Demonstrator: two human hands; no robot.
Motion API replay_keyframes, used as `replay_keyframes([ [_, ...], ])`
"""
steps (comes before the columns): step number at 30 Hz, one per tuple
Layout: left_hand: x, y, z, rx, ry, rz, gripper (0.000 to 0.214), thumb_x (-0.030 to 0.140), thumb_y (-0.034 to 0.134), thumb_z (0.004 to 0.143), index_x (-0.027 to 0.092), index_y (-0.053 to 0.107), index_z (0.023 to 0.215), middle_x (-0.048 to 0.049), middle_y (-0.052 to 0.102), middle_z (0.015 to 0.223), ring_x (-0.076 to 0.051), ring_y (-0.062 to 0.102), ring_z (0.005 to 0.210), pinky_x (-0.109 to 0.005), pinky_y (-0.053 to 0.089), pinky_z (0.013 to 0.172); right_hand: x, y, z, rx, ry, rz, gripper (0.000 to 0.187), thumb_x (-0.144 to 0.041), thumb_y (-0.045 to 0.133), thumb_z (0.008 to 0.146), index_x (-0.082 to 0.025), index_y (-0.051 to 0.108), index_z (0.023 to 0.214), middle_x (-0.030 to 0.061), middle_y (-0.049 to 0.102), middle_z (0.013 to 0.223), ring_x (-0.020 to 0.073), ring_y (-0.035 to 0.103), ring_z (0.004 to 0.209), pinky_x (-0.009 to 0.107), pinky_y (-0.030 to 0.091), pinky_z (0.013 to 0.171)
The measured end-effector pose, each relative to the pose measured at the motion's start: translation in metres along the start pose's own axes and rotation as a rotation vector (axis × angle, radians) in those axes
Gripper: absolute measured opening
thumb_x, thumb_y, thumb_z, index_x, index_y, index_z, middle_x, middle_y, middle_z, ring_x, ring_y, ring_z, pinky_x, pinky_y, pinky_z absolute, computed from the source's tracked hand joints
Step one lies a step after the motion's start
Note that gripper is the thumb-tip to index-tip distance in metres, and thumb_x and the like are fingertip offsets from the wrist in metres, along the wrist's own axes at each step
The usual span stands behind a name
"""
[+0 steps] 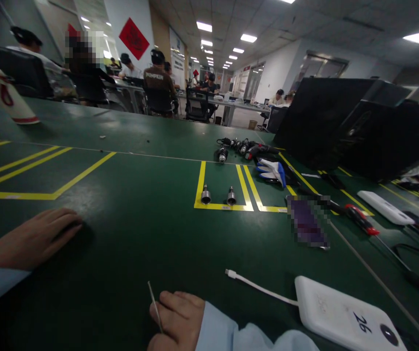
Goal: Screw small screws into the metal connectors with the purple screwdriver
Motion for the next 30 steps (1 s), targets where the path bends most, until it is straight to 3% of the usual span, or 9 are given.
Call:
replay_keyframes([
  [5,-0.001,0.001,0.001,-0.003,0.004,-0.016,0.03,0.038,0.039,0.074,0.017,0.06,0.081,-0.0096,0.059,0.084,-0.023,0.056,0.077,-0.037,0.044,0.074,0.004,-0.004,0.003,-0.099,-0.095,0.044,0.022,-0.035,0.042,0.082,-0.024,0.057,0.07,-0.0027,0.067,0.097,0.0124,0.057,0.1,0.025,0.047,0.084],
  [9,-0.003,0.003,-0.001,-0.007,-0.003,-0.023,0.031,0.039,0.039,0.074,0.017,0.059,0.083,-0.0095,0.059,0.084,-0.023,0.056,0.077,-0.038,0.044,0.074,0.005,-0.016,0.001,0.078,-0.063,0.048,0.032,-0.035,0.031,0.088,-0.024,0.057,0.072,-0.0023,0.069,0.092,0.0121,0.059,0.096,0.025,0.047,0.085],
  [10,-0.004,0.004,-0.001,-0.005,-0.009,-0.023,0.032,0.039,0.039,0.074,0.017,0.059,0.083,-0.0095,0.059,0.084,-0.023,0.056,0.077,-0.039,0.045,0.074,0.004,-0.017,0.001,0.057,-0.062,0.039,0.033,-0.037,0.029,0.089,-0.024,0.058,0.08,-0.0029,0.069,0.091,0.0118,0.06,0.096,0.025,0.047,0.086],
  [14,-0.004,0.004,-0.002,0.007,-0.014,-0.01,0.033,0.04,0.038,0.074,0.016,0.06,0.084,-0.01,0.059,0.084,-0.023,0.056,0.077,-0.039,0.045,0.073,0.008,-0.014,0.003,-0.314,0.009,-0.019,0.037,-0.037,0.027,0.09,-0.018,0.051,0.111,-0.0006,0.065,0.104,0.01,0.054,0.105,0.02,0.043,0.091],
  [18,-0.004,0.004,-0.002,0.025,-0.018,-0.009,0.033,0.042,0.037,0.073,0.018,0.059,0.081,-0.0088,0.06,0.081,-0.023,0.056,0.073,-0.038,0.046,0.069,0.009,-0.017,0.004,-0.461,0.001,0.008,0.033,-0.036,0.034,0.089,-0.021,0.05,0.112,-0.0016,0.061,0.111,0.0085,0.05,0.11,0.019,0.039,0.095],
  [21,-0.003,0.003,-0.002,0.04,-0.024,-0.014,0.033,0.043,0.036,0.072,0.02,0.059,0.078,-0.0077,0.06,0.08,-0.023,0.056,0.072,-0.038,0.046,0.068,0.009,-0.008,-0.003,-0.417,-0.034,0.002,0.037,-0.038,0.033,0.088,-0.018,0.048,0.115,-0.0005,0.063,0.108,0.0093,0.052,0.108,0.02,0.042,0.093],
  [23,-0.001,0.002,-0.002,0.032,-0.015,-0.022,0.033,0.043,0.035,0.073,0.02,0.059,0.077,-0.0075,0.059,0.079,-0.022,0.056,0.072,-0.038,0.046,0.068,0.008,-0.006,-0.006,-0.266,-0.062,-0.001,0.035,-0.039,0.03,0.088,-0.019,0.055,0.102,-0.0004,0.066,0.1,0.011,0.056,0.102,0.023,0.047,0.087],
  [26,0.01,0.002,0.002,-0.003,0.042,-0.037,0.031,0.041,0.035,0.076,0.02,0.058,0.076,-0.0066,0.058,0.076,-0.021,0.055,0.071,-0.037,0.045,0.068,0.009,-0.013,0.001,-0.132,-0.076,0.038,0.031,-0.036,0.032,0.088,-0.024,0.058,0.076,-0.0038,0.067,0.098,0.0121,0.056,0.102,0.026,0.048,0.086],
  [30,0.052,0.005,0.014,-0.027,0.172,-0.052,0.029,0.034,0.035,0.081,0.017,0.059,0.081,-0.0069,0.058,0.078,-0.018,0.053,0.071,-0.033,0.045,0.067,0.01,-0.015,0.022,-0.416,-0.088,0.047,0.025,-0.032,0.036,0.087,-0.022,0.056,0.078,-0.0016,0.055,0.119,0.0153,0.043,0.118,0.03,0.043,0.092],
])
Point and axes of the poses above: each hand's wrist, its own z-axis towards the middle knuckle, its own y-axis out of the palm, x = y × z, the point moved 6 cm from there along z, towards the middle knuckle
